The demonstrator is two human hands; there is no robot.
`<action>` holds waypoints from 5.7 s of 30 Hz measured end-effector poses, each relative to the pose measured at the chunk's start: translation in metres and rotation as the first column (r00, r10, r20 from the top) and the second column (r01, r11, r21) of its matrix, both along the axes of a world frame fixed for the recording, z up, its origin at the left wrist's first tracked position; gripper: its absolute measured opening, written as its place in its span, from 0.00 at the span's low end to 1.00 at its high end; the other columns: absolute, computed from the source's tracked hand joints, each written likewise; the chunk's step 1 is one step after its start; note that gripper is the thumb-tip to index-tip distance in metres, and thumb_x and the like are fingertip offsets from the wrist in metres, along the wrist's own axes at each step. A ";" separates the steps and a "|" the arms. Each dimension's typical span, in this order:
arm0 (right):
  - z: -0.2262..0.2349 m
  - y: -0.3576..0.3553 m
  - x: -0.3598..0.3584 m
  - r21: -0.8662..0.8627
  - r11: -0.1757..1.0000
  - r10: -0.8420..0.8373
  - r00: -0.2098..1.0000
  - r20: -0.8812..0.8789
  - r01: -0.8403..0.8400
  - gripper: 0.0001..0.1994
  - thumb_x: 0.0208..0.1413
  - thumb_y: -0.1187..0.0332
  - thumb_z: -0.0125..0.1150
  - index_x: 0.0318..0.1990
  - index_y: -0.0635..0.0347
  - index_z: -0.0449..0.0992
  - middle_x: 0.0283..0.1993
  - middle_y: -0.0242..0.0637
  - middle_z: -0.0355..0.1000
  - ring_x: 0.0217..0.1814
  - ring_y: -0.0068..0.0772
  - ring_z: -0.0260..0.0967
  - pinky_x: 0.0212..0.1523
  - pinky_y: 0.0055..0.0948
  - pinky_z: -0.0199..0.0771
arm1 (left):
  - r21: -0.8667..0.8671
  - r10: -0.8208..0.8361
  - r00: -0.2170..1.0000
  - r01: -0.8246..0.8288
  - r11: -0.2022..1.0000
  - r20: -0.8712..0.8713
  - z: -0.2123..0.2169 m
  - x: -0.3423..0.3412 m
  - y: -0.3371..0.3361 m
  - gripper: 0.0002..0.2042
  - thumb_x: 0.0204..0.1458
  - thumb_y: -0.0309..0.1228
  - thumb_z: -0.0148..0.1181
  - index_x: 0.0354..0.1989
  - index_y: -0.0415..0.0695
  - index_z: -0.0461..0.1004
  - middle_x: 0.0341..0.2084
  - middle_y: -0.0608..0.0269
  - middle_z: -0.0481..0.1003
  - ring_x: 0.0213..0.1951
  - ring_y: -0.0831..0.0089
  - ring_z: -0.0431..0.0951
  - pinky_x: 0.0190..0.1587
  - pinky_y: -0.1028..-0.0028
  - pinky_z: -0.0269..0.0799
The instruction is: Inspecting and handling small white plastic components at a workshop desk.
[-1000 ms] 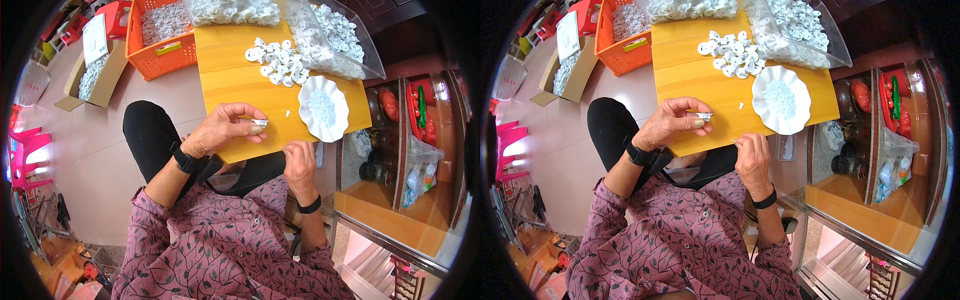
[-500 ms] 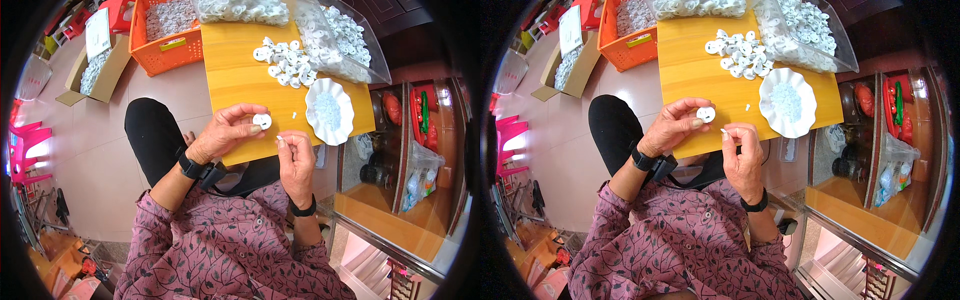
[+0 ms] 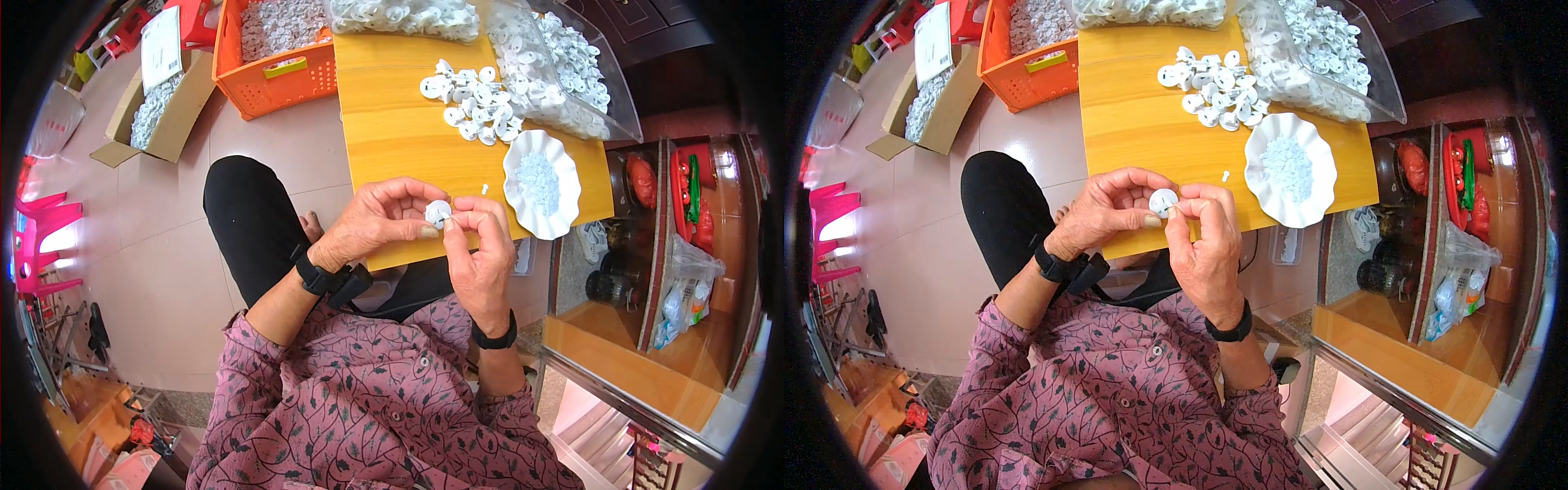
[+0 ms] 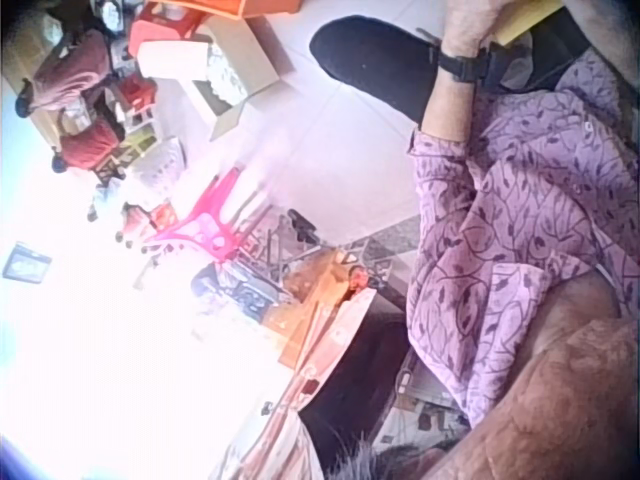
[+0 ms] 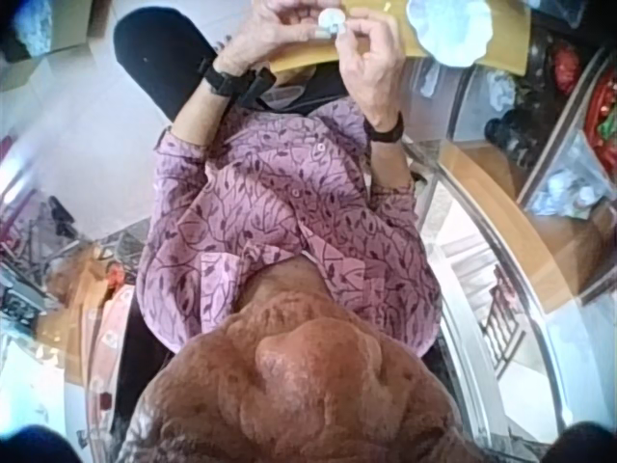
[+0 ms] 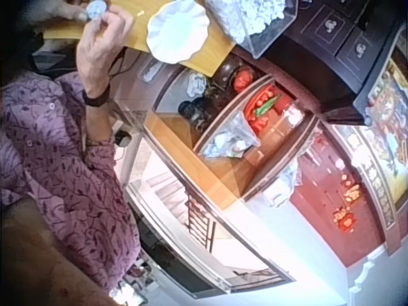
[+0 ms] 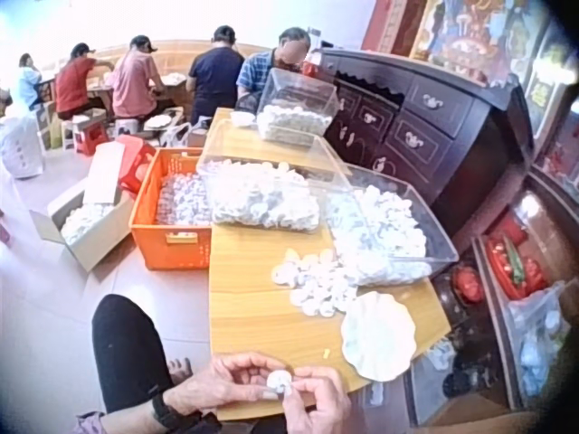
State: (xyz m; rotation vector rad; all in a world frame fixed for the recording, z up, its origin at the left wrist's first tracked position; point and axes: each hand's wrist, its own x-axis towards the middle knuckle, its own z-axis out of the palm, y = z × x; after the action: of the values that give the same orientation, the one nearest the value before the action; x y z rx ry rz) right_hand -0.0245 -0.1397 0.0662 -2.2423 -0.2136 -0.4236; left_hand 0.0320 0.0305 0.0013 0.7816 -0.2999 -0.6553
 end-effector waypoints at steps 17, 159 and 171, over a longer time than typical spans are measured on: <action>-0.001 -0.002 0.002 -0.129 0.991 0.042 0.996 0.075 -0.032 0.10 0.49 0.82 0.60 0.37 0.64 0.67 0.43 0.49 0.68 0.41 0.52 0.71 0.40 0.42 0.74 | 0.096 0.012 0.984 -0.029 0.995 0.177 0.001 0.000 0.001 0.17 0.51 0.18 0.67 0.51 0.37 0.77 0.49 0.59 0.75 0.50 0.74 0.77 0.57 0.73 0.74; -0.043 -0.032 -0.045 0.058 0.998 0.022 0.999 0.033 -0.024 0.06 0.53 0.82 0.62 0.39 0.66 0.77 0.35 0.44 0.71 0.36 0.47 0.73 0.38 0.37 0.76 | 0.659 0.064 0.711 -0.678 0.326 0.700 0.022 0.175 -0.024 0.15 0.53 0.32 0.65 0.45 0.34 0.79 0.36 0.50 0.80 0.35 0.66 0.82 0.39 0.70 0.78; -0.038 -0.026 -0.032 0.025 1.000 -0.017 0.997 0.072 0.015 0.03 0.57 0.79 0.62 0.38 0.65 0.76 0.36 0.43 0.72 0.33 0.38 0.72 0.34 0.30 0.73 | 0.608 -0.248 0.556 -0.707 0.362 0.794 0.015 0.139 -0.033 0.10 0.48 0.29 0.63 0.35 0.36 0.81 0.24 0.50 0.80 0.26 0.61 0.79 0.32 0.67 0.74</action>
State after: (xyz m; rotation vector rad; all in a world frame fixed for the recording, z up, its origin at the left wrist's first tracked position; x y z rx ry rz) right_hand -0.0563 -0.1656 0.0285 -2.2079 -0.2273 -0.5140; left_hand 0.1707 -0.0020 0.0161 2.2565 -0.6373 0.0289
